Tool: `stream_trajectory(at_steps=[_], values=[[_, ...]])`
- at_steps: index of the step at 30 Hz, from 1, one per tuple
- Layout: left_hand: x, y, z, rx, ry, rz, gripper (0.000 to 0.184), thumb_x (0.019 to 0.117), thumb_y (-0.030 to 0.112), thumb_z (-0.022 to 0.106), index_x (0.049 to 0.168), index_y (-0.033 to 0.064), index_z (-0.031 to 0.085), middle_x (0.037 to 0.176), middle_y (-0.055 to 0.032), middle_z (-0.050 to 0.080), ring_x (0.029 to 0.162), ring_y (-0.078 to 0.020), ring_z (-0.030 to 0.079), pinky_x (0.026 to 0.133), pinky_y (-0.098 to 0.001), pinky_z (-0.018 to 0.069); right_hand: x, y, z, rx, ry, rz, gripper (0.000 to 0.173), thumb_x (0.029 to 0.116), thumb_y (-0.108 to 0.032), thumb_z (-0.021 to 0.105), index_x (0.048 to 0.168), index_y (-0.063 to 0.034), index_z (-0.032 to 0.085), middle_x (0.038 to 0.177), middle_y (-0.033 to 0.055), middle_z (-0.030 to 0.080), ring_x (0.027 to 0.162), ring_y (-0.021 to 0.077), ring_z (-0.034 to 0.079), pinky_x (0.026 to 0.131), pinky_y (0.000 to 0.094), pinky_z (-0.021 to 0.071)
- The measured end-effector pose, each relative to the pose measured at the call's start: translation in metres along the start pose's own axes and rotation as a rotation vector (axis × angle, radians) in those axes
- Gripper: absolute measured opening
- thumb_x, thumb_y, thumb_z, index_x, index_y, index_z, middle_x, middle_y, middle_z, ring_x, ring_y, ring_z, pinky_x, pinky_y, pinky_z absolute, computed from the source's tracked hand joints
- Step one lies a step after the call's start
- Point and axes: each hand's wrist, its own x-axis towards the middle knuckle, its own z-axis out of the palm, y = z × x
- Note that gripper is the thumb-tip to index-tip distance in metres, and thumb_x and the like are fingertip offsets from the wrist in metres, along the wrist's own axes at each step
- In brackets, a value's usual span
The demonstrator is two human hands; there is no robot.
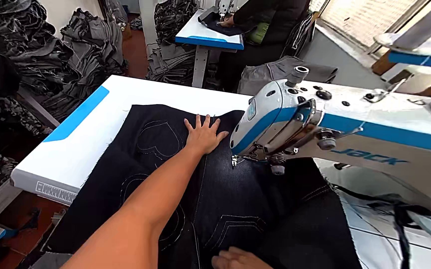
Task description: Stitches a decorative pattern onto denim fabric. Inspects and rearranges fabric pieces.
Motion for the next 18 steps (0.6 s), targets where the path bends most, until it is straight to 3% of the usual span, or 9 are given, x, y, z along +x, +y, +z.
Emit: stream_trajectory(at_steps=[2,3,4,6,9,11,14,16,18], values=[[-0.020,0.005,-0.004,-0.112,0.027,0.018,0.067,0.1086,0.053,0.034,0.161,0.0116,0.032,0.169,-0.0168,0.024,0.156,-0.0440,0.014,0.116,-0.0783,0.0059,-0.003,0.000,-0.006,0.002,0.282,0.076,0.050,0.1010,-0.048,0.057,0.091,-0.0029,0.077,0.098,0.0198,0.073,0.098,0.0383,0.070,0.084,0.0552,0.0554],[-0.035,0.008,-0.008,-0.157,0.023,0.035,0.068,0.1076,0.049,0.043,0.160,0.0079,0.032,0.168,-0.0186,0.025,0.156,-0.0451,0.016,0.115,-0.0785,0.0108,-0.003,0.008,-0.003,-0.037,0.504,0.159,0.053,0.1016,-0.051,0.053,0.097,-0.0041,0.077,0.105,0.0203,0.073,0.104,0.0383,0.069,0.088,0.0563,0.0550],[-0.055,0.009,-0.014,-0.182,-0.009,0.055,0.073,0.1044,0.049,0.051,0.161,0.0077,0.030,0.169,-0.0190,0.022,0.156,-0.0461,0.014,0.114,-0.0797,0.0140,0.000,0.024,0.003,-0.164,0.645,0.285,0.061,0.1009,-0.061,0.046,0.117,-0.0084,0.073,0.122,0.0208,0.069,0.118,0.0400,0.065,0.097,0.0617,0.0509],[-0.105,0.006,-0.021,-0.173,-0.103,0.077,0.094,0.0924,0.057,0.067,0.164,0.0128,0.024,0.171,-0.0172,0.013,0.156,-0.0491,0.007,0.110,-0.0839,0.0128,0.002,0.061,0.019,-0.389,0.751,0.489,0.098,0.0901,-0.084,0.031,0.149,-0.0093,0.054,0.153,0.0245,0.048,0.142,0.0483,0.044,0.108,0.0790,0.0299],[-0.178,-0.007,-0.034,-0.084,-0.230,-0.003,0.125,0.0728,0.065,0.082,0.167,0.0204,0.011,0.173,-0.0141,-0.002,0.154,-0.0529,-0.003,0.103,-0.0900,0.0107,-0.008,0.079,0.022,-0.494,0.726,0.566,0.117,0.0818,-0.094,0.018,0.156,-0.0069,0.043,0.161,0.0243,0.038,0.148,0.0479,0.036,0.108,0.0838,0.0202],[-0.205,-0.020,-0.039,-0.038,-0.319,-0.093,0.136,0.0683,0.072,0.080,0.167,0.0225,0.001,0.172,-0.0123,-0.012,0.154,-0.0516,-0.010,0.103,-0.0896,0.0121,-0.016,0.081,0.021,-0.493,0.699,0.567,0.120,0.0798,-0.096,0.016,0.157,-0.0065,0.042,0.161,0.0240,0.037,0.148,0.0474,0.035,0.108,0.0845,0.0185],[-0.218,-0.041,-0.027,-0.007,-0.352,-0.149,0.144,0.0640,0.088,0.068,0.166,0.0186,-0.007,0.172,-0.0115,-0.017,0.154,-0.0452,-0.020,0.105,-0.0872,-0.0055,-0.021,0.079,0.022,-0.496,0.688,0.574,0.122,0.0790,-0.096,0.016,0.157,-0.0054,0.041,0.161,0.0244,0.037,0.147,0.0484,0.036,0.106,0.0857,0.0181],[-0.218,-0.054,-0.013,-0.016,-0.187,-0.084,0.140,0.0647,0.093,0.060,0.167,0.0163,0.002,0.173,-0.0129,-0.002,0.157,-0.0424,-0.010,0.108,-0.0848,-0.0073,-0.020,0.079,0.023,-0.501,0.686,0.576,0.123,0.0791,-0.096,0.015,0.157,-0.0047,0.040,0.161,0.0249,0.037,0.147,0.0489,0.036,0.106,0.0861,0.0184],[-0.214,-0.065,0.002,0.015,-0.024,-0.009,0.120,0.0784,0.093,0.040,0.166,0.0146,0.017,0.172,-0.0119,0.014,0.159,-0.0388,0.003,0.111,-0.0825,-0.0040,-0.020,0.080,0.023,-0.487,0.674,0.577,0.123,0.0788,-0.096,0.015,0.158,-0.0054,0.039,0.162,0.0246,0.036,0.148,0.0486,0.035,0.106,0.0863,0.0174]])
